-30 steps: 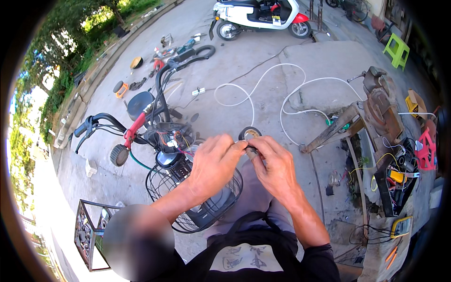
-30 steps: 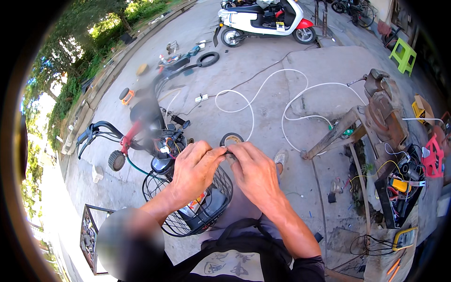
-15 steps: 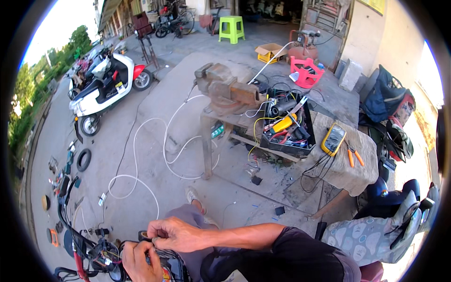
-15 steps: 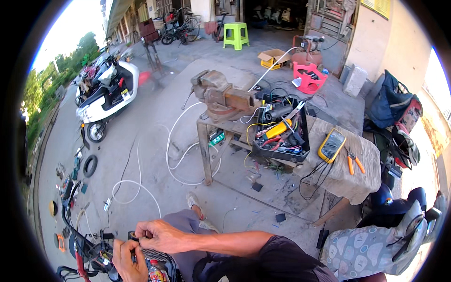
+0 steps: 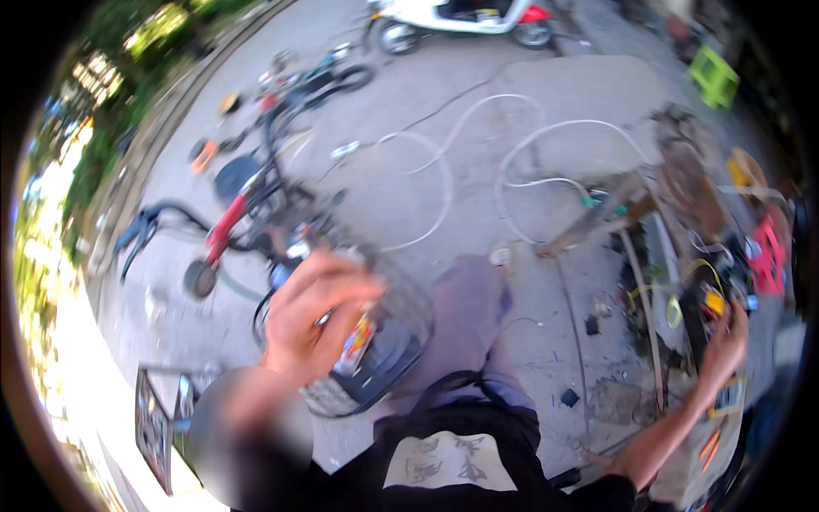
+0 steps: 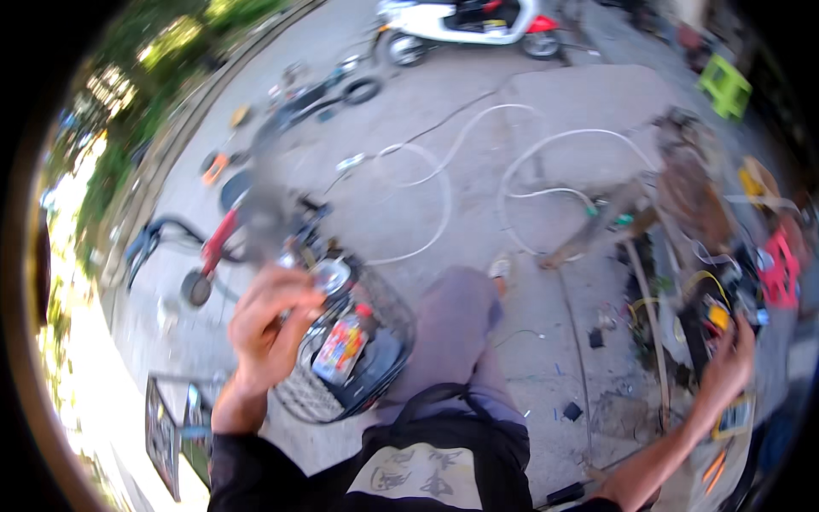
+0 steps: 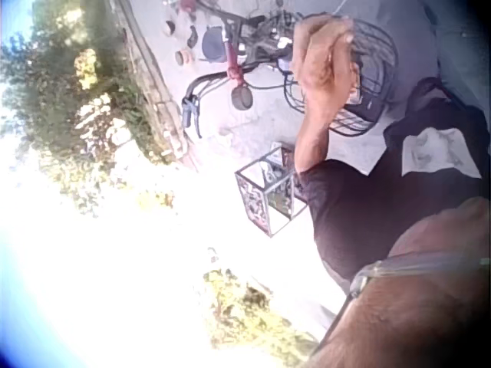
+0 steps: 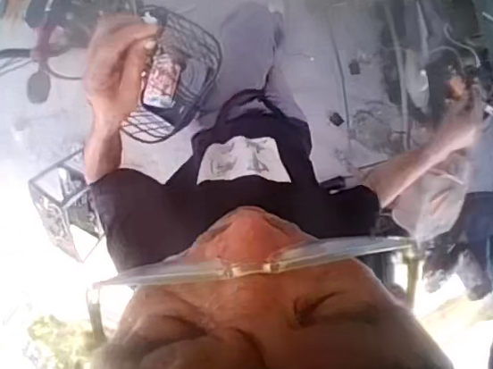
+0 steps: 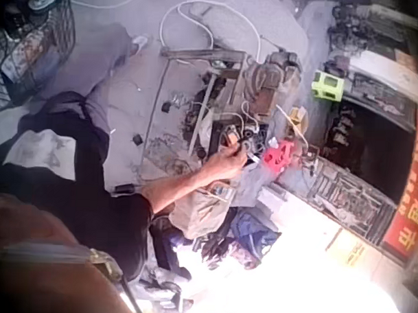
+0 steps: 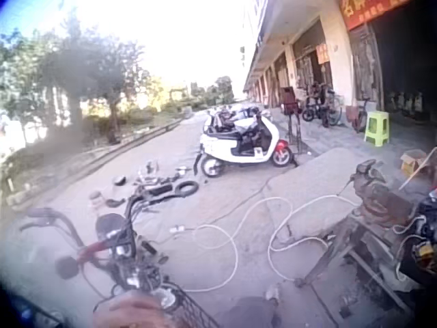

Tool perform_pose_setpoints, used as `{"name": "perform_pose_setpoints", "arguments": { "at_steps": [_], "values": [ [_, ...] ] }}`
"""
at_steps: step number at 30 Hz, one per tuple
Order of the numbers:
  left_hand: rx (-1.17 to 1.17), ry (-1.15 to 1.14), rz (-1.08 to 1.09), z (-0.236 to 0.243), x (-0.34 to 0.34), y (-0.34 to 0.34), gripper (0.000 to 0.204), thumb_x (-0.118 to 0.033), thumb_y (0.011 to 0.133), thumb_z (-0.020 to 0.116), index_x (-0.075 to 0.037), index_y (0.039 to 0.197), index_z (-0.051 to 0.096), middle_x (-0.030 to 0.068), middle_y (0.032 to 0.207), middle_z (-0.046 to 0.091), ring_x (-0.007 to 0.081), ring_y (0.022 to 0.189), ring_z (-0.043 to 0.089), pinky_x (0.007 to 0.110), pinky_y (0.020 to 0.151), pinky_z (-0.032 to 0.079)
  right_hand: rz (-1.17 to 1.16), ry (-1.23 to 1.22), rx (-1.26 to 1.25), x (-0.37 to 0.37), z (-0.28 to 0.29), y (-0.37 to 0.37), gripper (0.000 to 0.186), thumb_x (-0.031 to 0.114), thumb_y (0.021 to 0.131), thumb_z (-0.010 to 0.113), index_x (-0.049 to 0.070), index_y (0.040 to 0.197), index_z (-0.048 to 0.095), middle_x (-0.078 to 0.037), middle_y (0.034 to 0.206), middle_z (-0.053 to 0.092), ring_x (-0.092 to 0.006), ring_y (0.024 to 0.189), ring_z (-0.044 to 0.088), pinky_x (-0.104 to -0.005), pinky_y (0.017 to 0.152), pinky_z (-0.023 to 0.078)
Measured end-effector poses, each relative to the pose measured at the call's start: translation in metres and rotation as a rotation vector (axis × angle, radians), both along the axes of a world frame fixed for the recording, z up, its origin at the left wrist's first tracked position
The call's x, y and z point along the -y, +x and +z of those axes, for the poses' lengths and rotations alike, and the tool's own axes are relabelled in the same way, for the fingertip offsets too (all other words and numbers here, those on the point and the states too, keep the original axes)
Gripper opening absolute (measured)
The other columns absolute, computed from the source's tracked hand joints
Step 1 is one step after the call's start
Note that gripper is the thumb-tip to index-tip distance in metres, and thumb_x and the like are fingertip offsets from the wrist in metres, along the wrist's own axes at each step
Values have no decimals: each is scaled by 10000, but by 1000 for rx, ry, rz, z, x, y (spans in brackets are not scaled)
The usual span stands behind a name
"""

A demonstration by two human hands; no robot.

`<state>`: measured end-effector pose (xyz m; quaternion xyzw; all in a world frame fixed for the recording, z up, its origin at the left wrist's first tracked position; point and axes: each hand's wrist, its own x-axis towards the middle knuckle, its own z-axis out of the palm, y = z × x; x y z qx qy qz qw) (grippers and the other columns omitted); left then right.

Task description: The person works on the wiring of an electric bicycle's headlight assembly. They use a screwdriver to open the housing, then use pliers to strip and twist wires together, and finally wrap the connections with electrical tape.

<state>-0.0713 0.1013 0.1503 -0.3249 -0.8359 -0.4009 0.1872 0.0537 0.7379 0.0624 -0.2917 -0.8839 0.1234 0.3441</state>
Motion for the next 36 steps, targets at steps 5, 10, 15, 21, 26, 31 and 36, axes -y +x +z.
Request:
{"name": "perform_pose_setpoints", "arguments": {
  "at_steps": [5, 10, 15, 21, 26, 31, 36],
  "values": [
    [255, 211, 159, -27, 69, -2, 231, 90, 980, 752, -9, 1187, 783, 85, 1123, 718, 197, 1079, 688, 348, 923, 557, -9, 193, 489, -109, -57, 35, 390, 253, 1154, 621, 20, 1456, 703, -181, 1402, 738, -370, 1281, 707, -458, 1063, 549],
    [407, 131, 266, -40, 79, 8, 250, 71, 999, 740, -26, 1228, 770, 78, 1215, 691, 184, 1130, 680, 349, 970, 571, -2, 274, 163, -58, -40, -2, 374, 234, 1150, 650, 31, 1459, 708, -115, 1395, 747, -287, 1307, 694, -399, 1113, 532],
    [471, 92, 279, -60, 84, -6, 197, 23, 1014, 766, -35, 1202, 780, 80, 1296, 661, 181, 1210, 652, 335, 963, 577, 699, -364, -284, 161, -43, -107, 203, 23, 1112, 663, 12, 1292, 756, -71, 1288, 740, -160, 1215, 665, -309, 1091, 507],
    [673, 63, 229, -94, 83, -41, 164, 37, 1031, 748, 11, 1192, 759, 60, 1273, 706, 132, 1135, 680, 311, 960, 586, 1263, -789, 26, 403, -86, -172, 204, -23, 990, 752, -4, 1192, 772, -109, 1124, 771, -194, 945, 729, -307, 797, 559],
    [677, -35, 306, -105, 71, -50, 173, 48, 1021, 736, 13, 1191, 748, 44, 1133, 763, 123, 1030, 715, 319, 942, 594, 1313, -652, 116, 482, -115, -199, 264, 129, 998, 766, 22, 1238, 786, -155, 1184, 779, -347, 1094, 727, -434, 952, 576],
    [632, -189, 331, -115, 60, -57, 188, 11, 1011, 736, -8, 1197, 726, 98, 1053, 805, 184, 984, 783, 357, 877, 614, 1397, -667, 212, 490, -120, -206, 186, 125, 972, 765, 38, 1131, 811, -143, 1057, 771, -375, 1065, 702, -477, 915, 549],
    [606, -293, 344, -122, 57, -60, 176, -10, 997, 748, -14, 1166, 698, 135, 1045, 815, 282, 995, 817, 389, 858, 621, 1426, -710, 206, 494, -121, -207, 141, 89, 967, 753, 51, 1093, 804, -150, 993, 740, -382, 949, 711, -485, 813, 547]
  ]
}}
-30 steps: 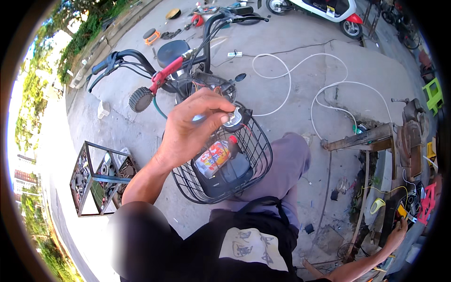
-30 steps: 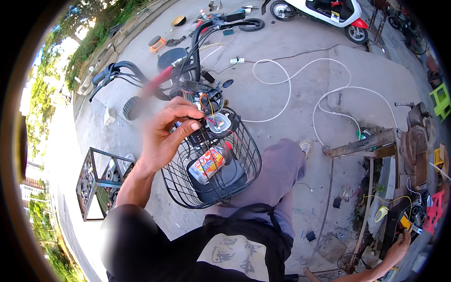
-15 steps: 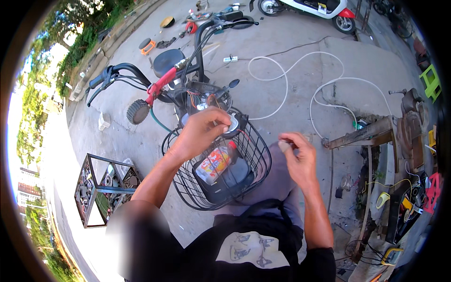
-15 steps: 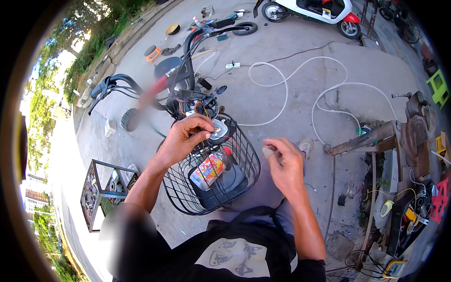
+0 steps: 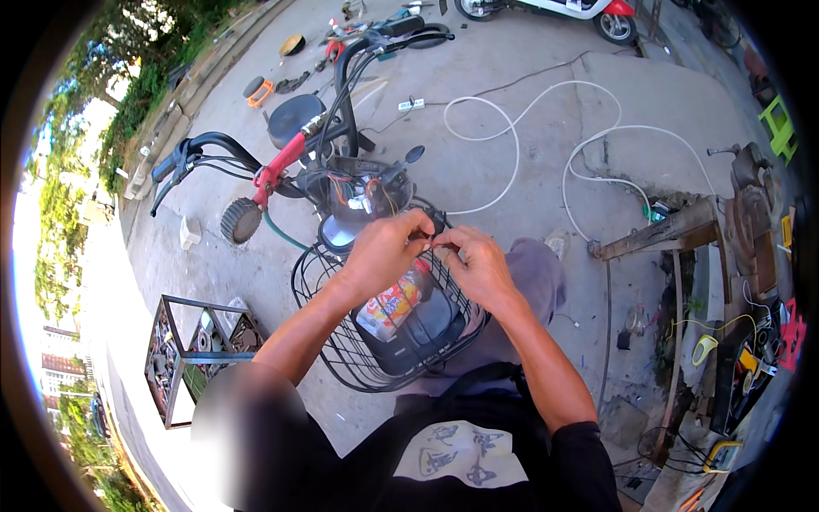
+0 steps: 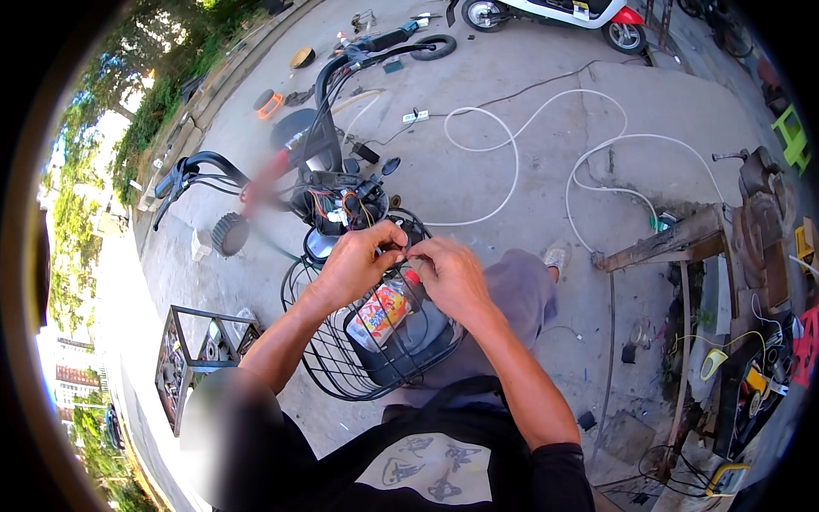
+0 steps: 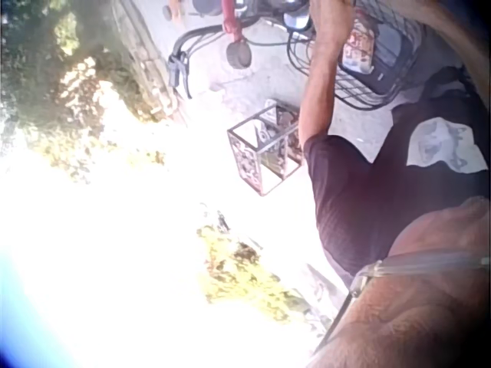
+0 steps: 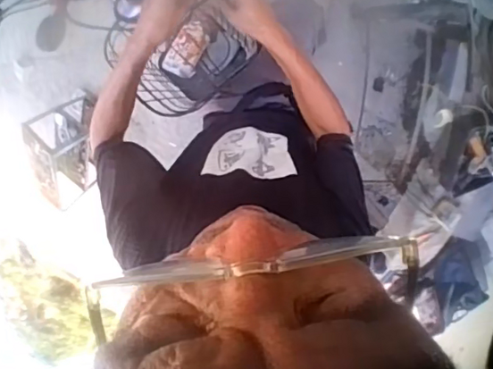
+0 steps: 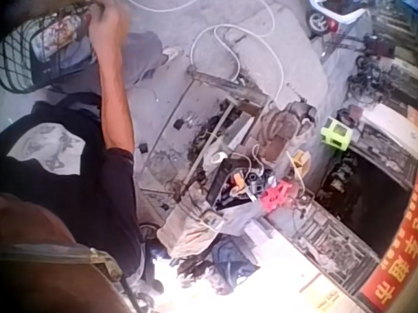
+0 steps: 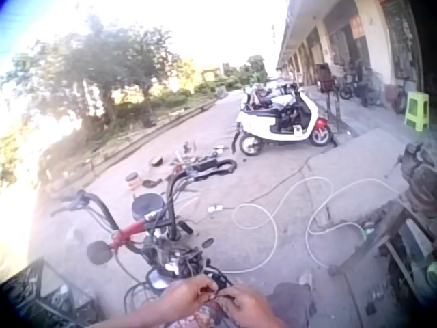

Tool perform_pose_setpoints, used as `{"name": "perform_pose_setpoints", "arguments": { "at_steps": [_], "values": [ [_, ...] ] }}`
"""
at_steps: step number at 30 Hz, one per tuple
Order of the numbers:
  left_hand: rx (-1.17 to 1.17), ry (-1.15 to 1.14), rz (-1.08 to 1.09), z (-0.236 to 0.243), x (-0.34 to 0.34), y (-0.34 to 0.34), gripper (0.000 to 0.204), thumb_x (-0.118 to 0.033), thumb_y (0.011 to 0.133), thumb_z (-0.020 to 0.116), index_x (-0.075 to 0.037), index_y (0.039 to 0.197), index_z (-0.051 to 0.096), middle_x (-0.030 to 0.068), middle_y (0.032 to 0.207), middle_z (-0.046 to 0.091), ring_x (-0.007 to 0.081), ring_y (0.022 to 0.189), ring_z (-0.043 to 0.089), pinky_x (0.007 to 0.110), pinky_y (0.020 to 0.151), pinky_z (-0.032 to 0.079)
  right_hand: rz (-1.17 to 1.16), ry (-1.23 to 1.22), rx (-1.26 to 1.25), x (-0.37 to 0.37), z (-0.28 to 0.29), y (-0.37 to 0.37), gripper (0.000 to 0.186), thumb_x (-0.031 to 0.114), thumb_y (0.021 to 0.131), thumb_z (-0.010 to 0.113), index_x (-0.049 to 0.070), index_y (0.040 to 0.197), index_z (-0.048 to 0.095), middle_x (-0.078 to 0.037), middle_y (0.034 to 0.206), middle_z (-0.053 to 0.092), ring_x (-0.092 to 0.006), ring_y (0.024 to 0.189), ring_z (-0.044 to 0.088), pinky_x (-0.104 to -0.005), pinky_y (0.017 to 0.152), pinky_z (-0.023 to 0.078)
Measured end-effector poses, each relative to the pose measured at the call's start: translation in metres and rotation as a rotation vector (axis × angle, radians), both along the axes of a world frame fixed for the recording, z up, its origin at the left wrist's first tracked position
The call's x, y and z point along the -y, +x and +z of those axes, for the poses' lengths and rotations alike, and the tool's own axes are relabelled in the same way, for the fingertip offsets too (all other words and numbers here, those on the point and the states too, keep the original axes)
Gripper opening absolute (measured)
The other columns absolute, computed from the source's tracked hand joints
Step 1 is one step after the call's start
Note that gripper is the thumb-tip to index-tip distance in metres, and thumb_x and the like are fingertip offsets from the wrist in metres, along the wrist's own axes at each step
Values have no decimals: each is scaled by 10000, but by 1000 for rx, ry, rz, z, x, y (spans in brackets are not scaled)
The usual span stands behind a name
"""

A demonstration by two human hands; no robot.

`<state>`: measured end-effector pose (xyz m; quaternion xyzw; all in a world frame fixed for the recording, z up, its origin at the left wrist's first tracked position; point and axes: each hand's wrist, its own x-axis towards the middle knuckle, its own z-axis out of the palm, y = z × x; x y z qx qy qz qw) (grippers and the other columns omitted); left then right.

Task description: The person works on the wiring of an electric bicycle's headlight assembly. They use a screwdriver to open the housing, then use pliers to strip and twist wires together, and finally wrap the connections with electrical tape.

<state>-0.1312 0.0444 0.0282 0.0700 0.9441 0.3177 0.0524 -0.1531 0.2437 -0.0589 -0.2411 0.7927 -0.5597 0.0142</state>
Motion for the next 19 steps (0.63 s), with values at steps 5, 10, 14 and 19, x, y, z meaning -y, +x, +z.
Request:
{"name": "perform_pose_setpoints", "arguments": {
  "at_steps": [5, 10, 14, 19],
  "values": [
    [-3, -15, 12, -3, -3, -2, 196, -8, 987, 745, -19, 1165, 663, 151, 1070, 817, 305, 983, 824, 406, 818, 622, -43, -129, 13, 0, -1, 2, 177, 3, 951, 719, 30, 1111, 790, -153, 1019, 717, -372, 894, 725, -457, 773, 563],
    [-13, -38, -3, -8, -3, -2, 314, -5, 990, 735, -53, 1271, 605, 192, 1049, 812, 320, 983, 830, 420, 791, 622, -43, -168, 4, 5, -9, 4, 200, -35, 954, 706, 11, 1135, 774, -150, 1047, 696, -353, 903, 739, -436, 779, 575],
    [43, -34, 14, -6, -2, 0, 373, -17, 1005, 734, -69, 1343, 585, 184, 1014, 822, 316, 1002, 835, 404, 837, 627, -43, -174, 54, 9, -10, 7, 188, -38, 954, 709, 7, 1127, 765, -138, 1035, 680, -326, 905, 741, -420, 769, 580],
    [14, 93, -55, -12, 12, 0, 527, -93, 1045, 757, -96, 1518, 524, 186, 1261, 809, 311, 1150, 814, 399, 943, 637, -58, -150, 105, 11, -11, 8, 169, -21, 961, 722, 8, 1124, 758, -128, 1024, 665, -287, 906, 744, -406, 769, 587]
  ]
}}
